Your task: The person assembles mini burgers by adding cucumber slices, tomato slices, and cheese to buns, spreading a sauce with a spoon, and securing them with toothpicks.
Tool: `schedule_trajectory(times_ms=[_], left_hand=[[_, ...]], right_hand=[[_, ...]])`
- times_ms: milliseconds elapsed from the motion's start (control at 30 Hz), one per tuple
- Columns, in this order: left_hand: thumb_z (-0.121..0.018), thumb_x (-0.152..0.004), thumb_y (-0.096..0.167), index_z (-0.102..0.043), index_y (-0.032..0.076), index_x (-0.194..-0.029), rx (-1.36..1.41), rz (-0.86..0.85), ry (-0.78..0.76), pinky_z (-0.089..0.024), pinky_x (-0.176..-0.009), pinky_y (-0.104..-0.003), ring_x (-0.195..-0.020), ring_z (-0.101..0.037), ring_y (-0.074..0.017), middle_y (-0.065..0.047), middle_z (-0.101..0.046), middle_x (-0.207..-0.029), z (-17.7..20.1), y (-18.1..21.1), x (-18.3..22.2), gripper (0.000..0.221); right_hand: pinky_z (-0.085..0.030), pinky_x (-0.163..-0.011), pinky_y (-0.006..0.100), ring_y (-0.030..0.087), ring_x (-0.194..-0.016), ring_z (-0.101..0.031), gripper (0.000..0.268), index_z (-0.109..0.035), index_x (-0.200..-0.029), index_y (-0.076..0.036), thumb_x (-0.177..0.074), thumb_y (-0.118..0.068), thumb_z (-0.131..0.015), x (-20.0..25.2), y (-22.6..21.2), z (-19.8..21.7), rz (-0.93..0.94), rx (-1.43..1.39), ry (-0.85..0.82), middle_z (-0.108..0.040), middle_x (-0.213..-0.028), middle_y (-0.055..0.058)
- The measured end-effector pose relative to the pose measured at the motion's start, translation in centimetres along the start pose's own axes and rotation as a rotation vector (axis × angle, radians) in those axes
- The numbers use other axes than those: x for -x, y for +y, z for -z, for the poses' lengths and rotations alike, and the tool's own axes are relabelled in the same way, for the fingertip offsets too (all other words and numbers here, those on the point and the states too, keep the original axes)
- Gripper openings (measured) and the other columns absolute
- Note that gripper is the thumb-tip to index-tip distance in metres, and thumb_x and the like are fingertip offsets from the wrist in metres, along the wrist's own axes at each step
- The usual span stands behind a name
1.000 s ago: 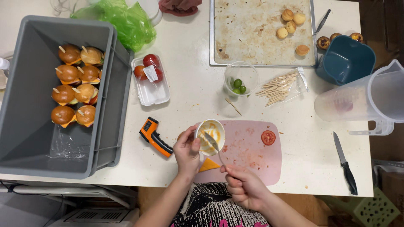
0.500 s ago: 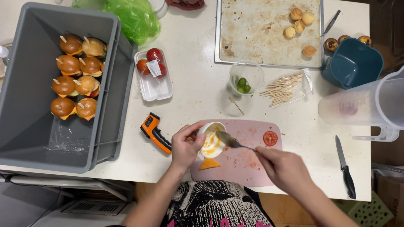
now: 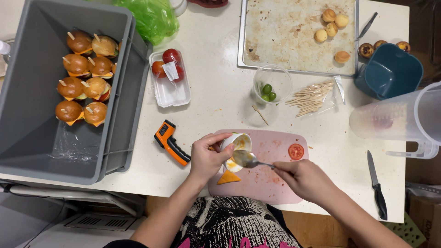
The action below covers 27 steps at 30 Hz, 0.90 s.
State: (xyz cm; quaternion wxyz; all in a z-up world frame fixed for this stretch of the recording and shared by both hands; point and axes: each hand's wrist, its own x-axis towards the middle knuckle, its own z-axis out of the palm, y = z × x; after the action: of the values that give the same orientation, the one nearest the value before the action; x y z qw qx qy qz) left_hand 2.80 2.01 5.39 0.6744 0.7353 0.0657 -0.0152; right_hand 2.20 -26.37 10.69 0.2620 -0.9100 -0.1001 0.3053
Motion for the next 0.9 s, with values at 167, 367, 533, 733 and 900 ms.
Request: schedule_trajectory(times_ms=[167,367,533,733,900], left_hand=[[-0.081,-0.081,0.010,-0.081,0.002,-0.110,0.028,-0.016,-0.097,-0.045,-0.058,-0.020,-0.065,-0.053,-0.0040,0.000,-0.069,-0.079,0.1,-1.4,0.4,0.030],[-0.077,-0.083,0.009,-0.078,0.001,-0.112,0.155,-0.043,-0.141,-0.049,-0.063,-0.018,-0.077,-0.058,-0.0051,-0.004,-0.072,-0.100,0.6,-0.6,0.0,0.030],[-0.081,-0.077,0.011,-0.077,0.002,-0.111,0.079,-0.051,-0.240,-0.060,-0.068,-0.020,-0.080,-0.072,-0.0090,-0.006,-0.074,-0.102,0.7,2.0,-0.4,0.035],[-0.086,-0.072,0.011,-0.080,0.003,-0.107,-0.090,-0.102,-0.217,-0.059,-0.068,-0.022,-0.077,-0.071,-0.0093,-0.006,-0.075,-0.098,-0.2,2.8,-0.6,0.036],[-0.086,-0.074,0.009,-0.078,0.002,-0.108,0.022,-0.128,-0.180,-0.060,-0.070,-0.021,-0.083,-0.071,-0.0079,-0.005,-0.074,-0.101,-0.6,1.0,-0.4,0.035]], right_hand=[[-0.040,-0.049,0.030,0.011,-0.053,-0.046,0.025,-0.082,-0.110,-0.008,-0.095,-0.022,-0.066,-0.5,3.4,-3.6,-0.092,-0.500,-0.231,-0.060,-0.059,0.000],[-0.025,-0.042,0.026,0.009,-0.045,-0.032,0.027,-0.084,-0.103,-0.004,-0.096,-0.023,-0.066,0.7,3.7,-4.8,-0.308,-0.907,-0.389,-0.045,-0.052,-0.004],[-0.049,-0.046,0.035,0.020,-0.044,-0.058,0.025,-0.081,-0.104,-0.013,-0.090,-0.028,-0.067,2.7,-0.6,1.6,-0.057,-0.177,0.048,-0.066,-0.053,0.007],[-0.052,-0.064,0.044,0.032,-0.070,-0.068,0.022,-0.079,-0.105,-0.022,-0.094,-0.033,-0.064,1.6,-3.2,4.3,-0.108,0.378,-0.091,-0.073,-0.074,0.012],[-0.049,-0.053,0.033,0.013,-0.055,-0.053,0.026,-0.083,-0.104,-0.008,-0.093,-0.027,-0.068,-0.5,2.4,0.1,-0.090,-0.345,-0.254,-0.065,-0.059,0.002]])
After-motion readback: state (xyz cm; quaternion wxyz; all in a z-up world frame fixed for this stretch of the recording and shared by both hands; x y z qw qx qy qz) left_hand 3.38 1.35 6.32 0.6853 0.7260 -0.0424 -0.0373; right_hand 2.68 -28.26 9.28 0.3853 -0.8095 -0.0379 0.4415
